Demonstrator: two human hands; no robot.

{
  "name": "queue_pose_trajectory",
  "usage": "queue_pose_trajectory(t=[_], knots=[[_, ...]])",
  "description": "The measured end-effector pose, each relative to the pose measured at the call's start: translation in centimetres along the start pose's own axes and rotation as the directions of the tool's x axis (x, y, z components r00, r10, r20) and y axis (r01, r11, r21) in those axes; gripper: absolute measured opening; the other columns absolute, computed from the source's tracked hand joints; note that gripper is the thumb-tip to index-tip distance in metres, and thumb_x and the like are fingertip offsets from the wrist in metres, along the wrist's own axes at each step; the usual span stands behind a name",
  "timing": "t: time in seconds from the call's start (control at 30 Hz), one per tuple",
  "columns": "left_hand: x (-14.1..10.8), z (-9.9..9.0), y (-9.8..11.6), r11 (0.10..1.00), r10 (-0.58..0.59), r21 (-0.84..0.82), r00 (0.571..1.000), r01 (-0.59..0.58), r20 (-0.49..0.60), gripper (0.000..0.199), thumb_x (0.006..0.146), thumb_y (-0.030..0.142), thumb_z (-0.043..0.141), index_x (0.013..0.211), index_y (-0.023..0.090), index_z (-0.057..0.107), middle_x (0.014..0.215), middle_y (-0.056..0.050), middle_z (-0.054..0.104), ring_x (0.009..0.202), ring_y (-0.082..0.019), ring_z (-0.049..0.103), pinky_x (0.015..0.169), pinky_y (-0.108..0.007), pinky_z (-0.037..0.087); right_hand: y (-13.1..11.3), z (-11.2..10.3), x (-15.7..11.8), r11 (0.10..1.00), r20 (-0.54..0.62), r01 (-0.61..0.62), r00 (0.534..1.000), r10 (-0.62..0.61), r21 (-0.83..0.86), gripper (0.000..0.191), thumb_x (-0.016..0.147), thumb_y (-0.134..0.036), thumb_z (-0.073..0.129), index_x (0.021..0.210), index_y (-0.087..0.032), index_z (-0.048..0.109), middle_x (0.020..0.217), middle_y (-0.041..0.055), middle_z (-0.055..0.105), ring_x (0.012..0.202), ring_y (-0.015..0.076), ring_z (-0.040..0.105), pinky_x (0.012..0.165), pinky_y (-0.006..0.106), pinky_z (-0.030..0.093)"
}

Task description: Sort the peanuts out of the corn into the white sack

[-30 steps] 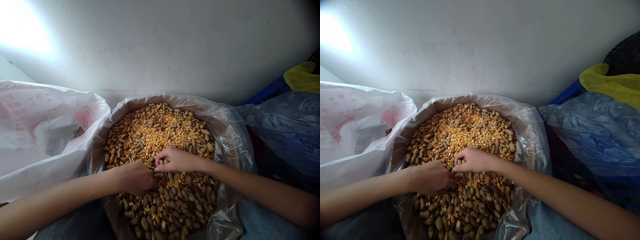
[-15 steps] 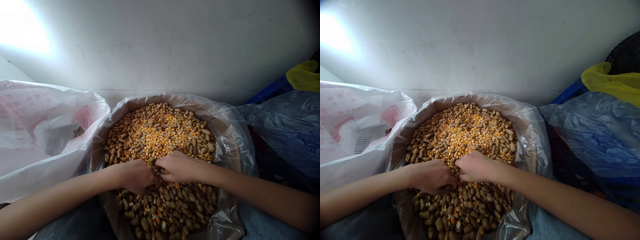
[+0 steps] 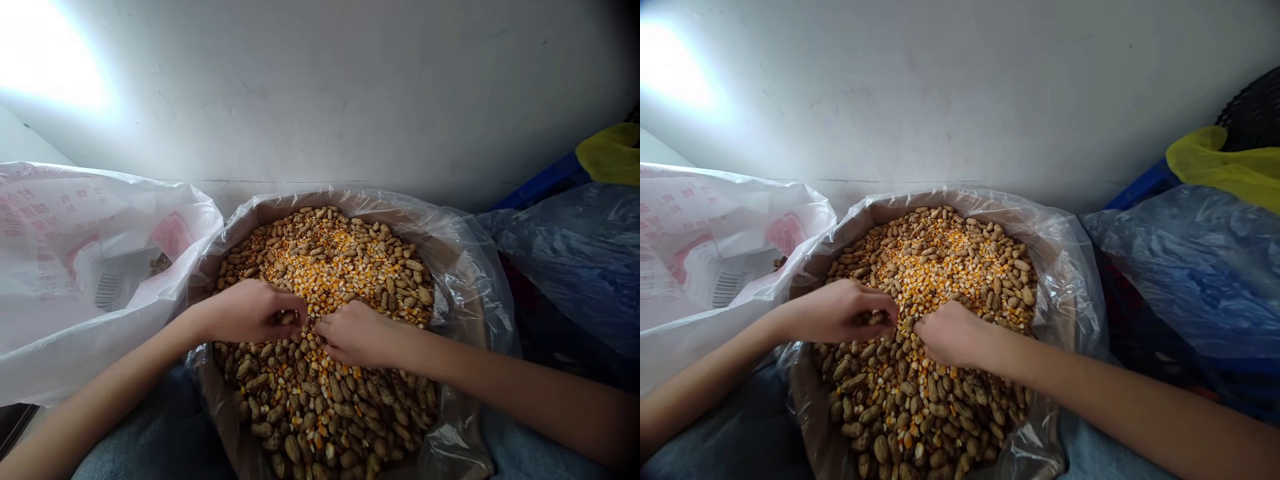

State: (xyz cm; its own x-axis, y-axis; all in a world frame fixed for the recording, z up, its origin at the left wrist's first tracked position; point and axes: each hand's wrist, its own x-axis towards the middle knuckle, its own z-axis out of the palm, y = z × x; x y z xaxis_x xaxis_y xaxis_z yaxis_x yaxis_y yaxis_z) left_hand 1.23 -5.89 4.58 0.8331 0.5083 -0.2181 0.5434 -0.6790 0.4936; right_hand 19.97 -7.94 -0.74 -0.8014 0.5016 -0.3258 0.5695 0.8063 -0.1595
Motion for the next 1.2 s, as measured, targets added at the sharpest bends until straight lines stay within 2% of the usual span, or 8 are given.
queue_pose_trajectory(t=[0.1,0.27,0.33,0.6,0.73,0.8,0.87,1.2], knots=[[-2.3,-2.2,0.3,0.979,-0.202,-0.049,0.921,0.197,-0.334,0.02,0.074,0.031,0.046,0.088,0.022,0.056,0.079,0.004,0.06,0.064,-0.008,0.053,0.06,-0.016,0.037,0.6,-0.4,-0.3,0.995,-0.03,-0.02,0.999,0.023,0.093,0.021,0.074,-0.027,0.041,0.079,-0.018,0.058,0.074,0.0047,0.063,0.067,0.0179,0.058,0.054,0.025,0.037],[-8.0,-3.9,-1.5,0.575,-0.422,-0.102,0.188,0.812,-0.887,0.032,0.07,0.039,0.046,0.095,0.023,0.055,0.064,0.007,0.056,0.063,-0.008,0.051,0.052,-0.017,0.032,1.1,-0.4,-0.6,0.975,-0.08,0.021,0.997,-0.003,0.223,0.02,0.074,-0.03,0.041,0.081,-0.021,0.057,0.078,0.0018,0.063,0.071,0.0166,0.057,0.06,0.025,0.036],[-10.3,-4.0,-3.4,0.392,-0.371,-0.089,0.069,0.916,-0.926,0.039,0.071,0.045,0.039,0.091,0.016,0.059,0.057,0.003,0.055,0.067,-0.011,0.052,0.048,-0.021,0.024,1.1,-0.2,-0.5,0.966,-0.099,0.038,0.995,-0.012,0.257,0.02,0.073,-0.03,0.042,0.083,-0.022,0.057,0.078,0.0011,0.063,0.071,0.0167,0.057,0.062,0.026,0.037],[-11.7,-2.9,-7.2,0.714,-0.335,0.115,0.482,0.691,-0.81,0.052,0.082,0.032,0.019,0.057,0.01,0.059,0.045,-0.001,0.046,0.088,-0.018,0.047,0.049,-0.028,0.02,1.8,-0.3,-0.4,0.82,-0.162,-0.028,0.976,0.147,0.572,0.026,0.072,-0.035,0.046,0.09,-0.021,0.058,0.084,0.0025,0.061,0.073,0.016,0.054,0.065,0.025,0.038],[-7.2,-1.1,-3.2,0.743,-0.256,0.145,0.478,0.653,-0.84,0.037,0.077,0.041,0.037,0.098,0.016,0.053,0.09,-0.006,0.055,0.093,-0.021,0.046,0.06,-0.026,0.034,2.5,-2.4,0.4,0.602,-0.239,-0.037,0.897,0.372,0.798,0.031,0.071,-0.042,0.048,0.088,-0.018,0.056,0.081,0.0038,0.058,0.068,0.0135,0.051,0.055,0.022,0.039],[-4.8,0.0,-1.2,0.882,-0.156,0.278,0.791,0.381,-0.591,0.031,0.079,0.036,0.036,0.102,0.02,0.049,0.094,-0.005,0.055,0.082,-0.016,0.051,0.065,-0.025,0.038,2.7,-4.4,1.9,0.433,-0.205,0.0,0.881,0.425,0.901,0.032,0.071,-0.044,0.047,0.09,-0.018,0.054,0.071,0.0014,0.054,0.054,0.0091,0.047,0.043,0.019,0.034],[-3.1,1.1,0.1,0.933,0.034,0.347,0.941,0.091,-0.338,0.025,0.079,0.035,0.037,0.095,0.022,0.051,0.082,-0.002,0.057,0.072,-0.013,0.053,0.063,-0.024,0.039,2.4,-7.0,4.5,0.254,-0.149,0.05,0.91,0.386,0.966,0.031,0.071,-0.043,0.048,0.088,-0.017,0.052,0.062,-0.0016,0.048,0.044,0.0056,0.04,0.034,0.016,0.026],[-2.2,3.2,-0.2,0.902,0.162,0.414,0.984,-0.12,-0.069,0.021,0.082,0.029,0.03,0.088,0.02,0.048,0.077,-0.001,0.057,0.07,-0.013,0.053,0.062,-0.023,0.037,-5.4,-14.3,19.8,0.039,-0.113,0.108,0.984,0.14,0.993,0.036,0.077,-0.047,0.036,0.088,-0.016,0.049,0.082,0.0011,0.052,0.067,0.0092,0.048,0.056,0.022,0.044]])
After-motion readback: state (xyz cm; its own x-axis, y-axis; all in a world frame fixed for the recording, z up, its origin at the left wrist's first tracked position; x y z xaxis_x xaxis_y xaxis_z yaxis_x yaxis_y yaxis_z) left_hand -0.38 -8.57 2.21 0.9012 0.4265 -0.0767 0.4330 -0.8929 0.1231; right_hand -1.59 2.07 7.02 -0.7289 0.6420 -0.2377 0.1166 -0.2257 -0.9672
